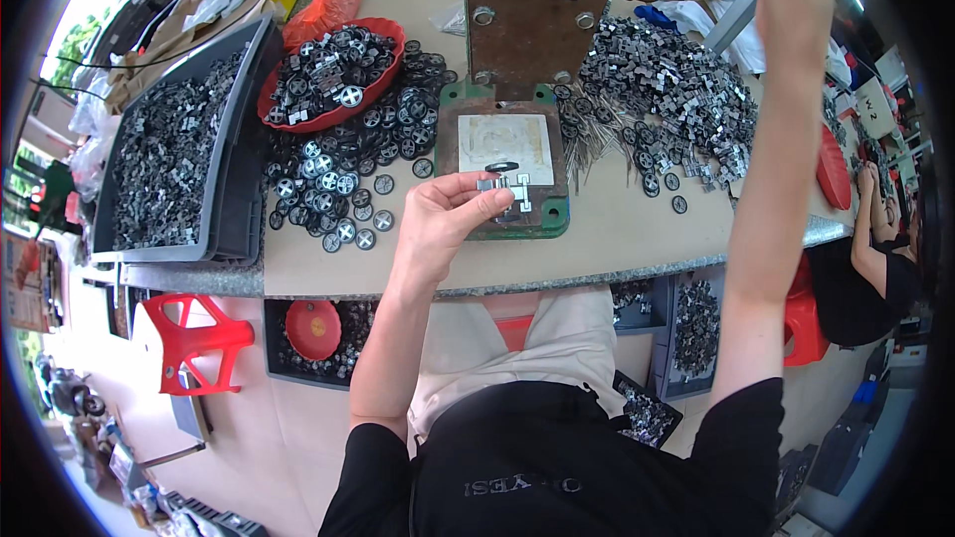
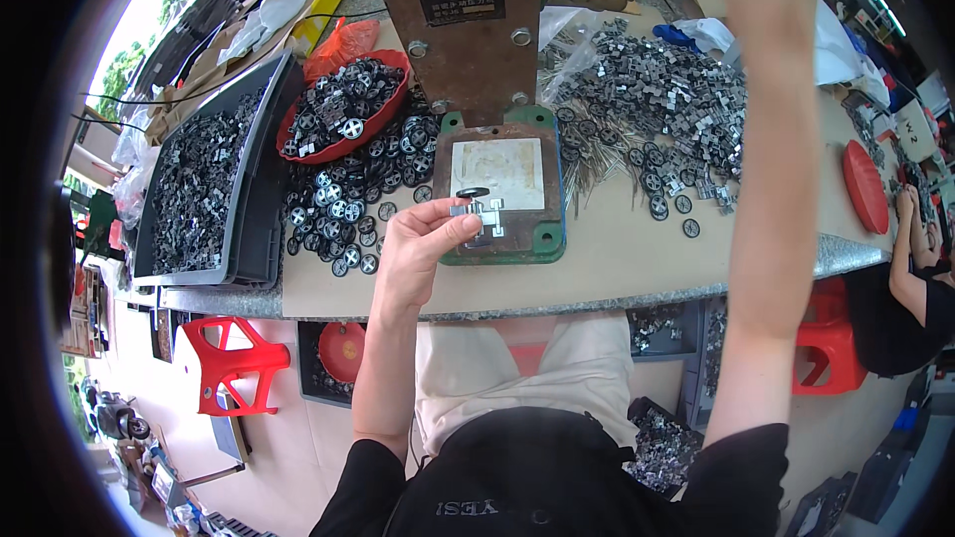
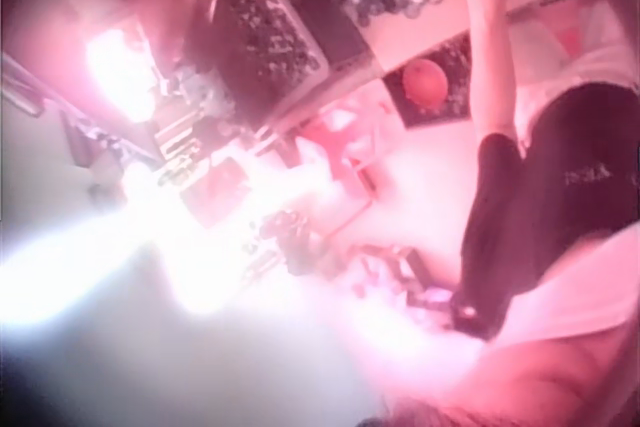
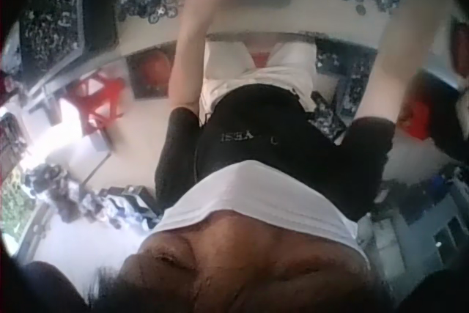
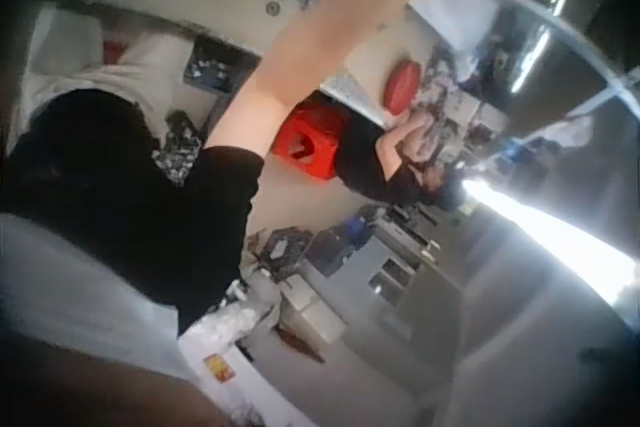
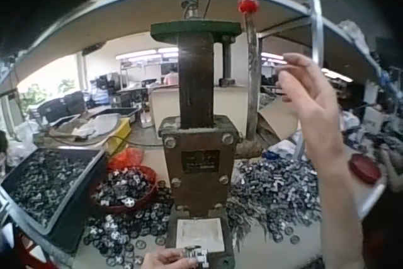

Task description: The person assembles hardware components by inserting metal rods into wheels, attaching metal brackets, and pressing them together using a manual press machine.

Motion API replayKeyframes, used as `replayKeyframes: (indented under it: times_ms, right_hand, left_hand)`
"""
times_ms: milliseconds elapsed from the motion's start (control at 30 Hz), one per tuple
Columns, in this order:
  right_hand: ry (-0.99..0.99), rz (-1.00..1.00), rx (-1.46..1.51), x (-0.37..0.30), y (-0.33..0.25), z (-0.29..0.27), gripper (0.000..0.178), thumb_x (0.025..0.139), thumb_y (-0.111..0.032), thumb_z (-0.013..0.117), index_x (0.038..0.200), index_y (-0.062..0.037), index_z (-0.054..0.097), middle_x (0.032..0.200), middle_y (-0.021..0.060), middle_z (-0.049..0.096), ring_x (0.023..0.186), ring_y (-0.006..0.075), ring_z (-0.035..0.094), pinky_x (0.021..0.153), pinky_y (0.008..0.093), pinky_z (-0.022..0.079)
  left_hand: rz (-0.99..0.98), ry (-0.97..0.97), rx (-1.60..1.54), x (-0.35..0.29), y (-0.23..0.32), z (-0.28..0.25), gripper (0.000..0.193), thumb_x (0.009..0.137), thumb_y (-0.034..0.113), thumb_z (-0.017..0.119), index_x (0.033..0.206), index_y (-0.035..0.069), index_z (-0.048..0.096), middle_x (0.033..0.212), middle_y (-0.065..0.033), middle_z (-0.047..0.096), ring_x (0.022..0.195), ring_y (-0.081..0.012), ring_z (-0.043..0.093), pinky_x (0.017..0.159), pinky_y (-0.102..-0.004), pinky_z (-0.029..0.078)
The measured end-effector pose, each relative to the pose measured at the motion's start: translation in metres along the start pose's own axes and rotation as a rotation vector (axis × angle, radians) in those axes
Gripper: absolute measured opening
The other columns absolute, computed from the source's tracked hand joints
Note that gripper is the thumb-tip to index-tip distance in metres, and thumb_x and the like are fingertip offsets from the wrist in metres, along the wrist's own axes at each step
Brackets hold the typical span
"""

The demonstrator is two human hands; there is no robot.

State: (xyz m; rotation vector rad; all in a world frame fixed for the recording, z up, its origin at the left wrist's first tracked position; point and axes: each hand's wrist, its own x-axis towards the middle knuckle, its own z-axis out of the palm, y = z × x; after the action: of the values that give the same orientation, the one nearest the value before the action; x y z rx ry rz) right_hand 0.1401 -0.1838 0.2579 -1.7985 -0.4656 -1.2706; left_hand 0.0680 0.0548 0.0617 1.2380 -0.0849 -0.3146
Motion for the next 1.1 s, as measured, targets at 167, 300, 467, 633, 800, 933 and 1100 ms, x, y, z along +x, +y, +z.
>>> replayKeyframes:
  times_ms: [167,300,467,633,800,933,1100]
  right_hand:
    - [-0.516,0.675,0.329,-0.167,0.0,-0.009,0.014,0.087,-0.006,0.056,0.097,-0.0006,0.063,0.09,0.0031,0.061,0.076,0.0083,0.056,0.069,0.022,0.046]
    - [-0.604,0.767,0.518,-0.205,0.001,-0.002,0.012,0.086,-0.008,0.059,0.094,-0.0003,0.064,0.086,0.0031,0.062,0.072,0.0078,0.055,0.065,0.022,0.045]
    - [-0.652,0.516,0.357,-0.215,0.007,-0.003,0.009,0.083,-0.006,0.063,0.089,-0.0002,0.065,0.079,0.0048,0.063,0.064,0.0099,0.055,0.059,0.0232,0.044]
    - [-0.555,0.386,0.283,-0.223,0.008,0.005,0.007,0.081,-0.004,0.064,0.087,-0.0002,0.065,0.078,0.0075,0.064,0.06,0.0132,0.056,0.054,0.0249,0.044]
    - [-0.524,0.416,0.206,-0.226,0.01,0.009,0.006,0.081,-0.001,0.062,0.085,0.0012,0.064,0.076,0.008,0.063,0.061,0.0143,0.057,0.055,0.0251,0.044]
    - [-0.475,0.416,0.214,-0.227,0.013,0.006,0.006,0.081,-0.001,0.061,0.085,0.0018,0.064,0.075,0.0079,0.063,0.062,0.0139,0.057,0.055,0.0243,0.044]
    - [-0.465,0.531,0.1,-0.231,0.022,-0.012,0.006,0.083,-0.002,0.06,0.086,0.0024,0.064,0.076,0.0071,0.063,0.063,0.0117,0.056,0.056,0.0225,0.042]
  left_hand:
    - [-0.02,-0.031,-0.048,-0.004,-0.011,0.003,0.027,0.077,0.008,0.072,0.099,-0.007,0.064,0.084,-0.0091,0.067,0.072,-0.0077,0.06,0.067,-0.0205,0.048]
    - [-0.078,-0.083,-0.017,-0.007,-0.016,0.012,0.025,0.078,0.01,0.071,0.096,-0.005,0.065,0.083,-0.0073,0.067,0.073,-0.0078,0.06,0.067,-0.0211,0.048]
    - [-0.103,-0.094,0.001,-0.008,-0.019,0.015,0.023,0.078,0.011,0.072,0.094,-0.004,0.066,0.081,-0.0056,0.066,0.072,-0.0075,0.059,0.066,-0.0208,0.048]
    - [-0.171,-0.098,0.036,-0.006,-0.019,0.011,0.021,0.078,0.006,0.07,0.097,-0.002,0.066,0.085,-0.0067,0.067,0.074,-0.0091,0.06,0.068,-0.0221,0.048]
    - [-0.188,-0.129,0.006,-0.005,-0.017,0.009,0.021,0.08,0.008,0.068,0.098,-0.002,0.065,0.086,-0.0068,0.067,0.074,-0.0092,0.061,0.069,-0.0221,0.048]
    - [-0.124,-0.053,0.026,-0.003,-0.008,0.004,0.024,0.082,0.009,0.066,0.102,-0.005,0.064,0.086,-0.0062,0.066,0.076,-0.0082,0.06,0.07,-0.0214,0.048]
    - [0.295,0.353,0.581,0.032,0.047,-0.042,0.032,0.081,0.018,0.068,0.105,-0.004,0.064,0.081,-0.0041,0.066,0.069,-0.0041,0.056,0.062,-0.0187,0.045]
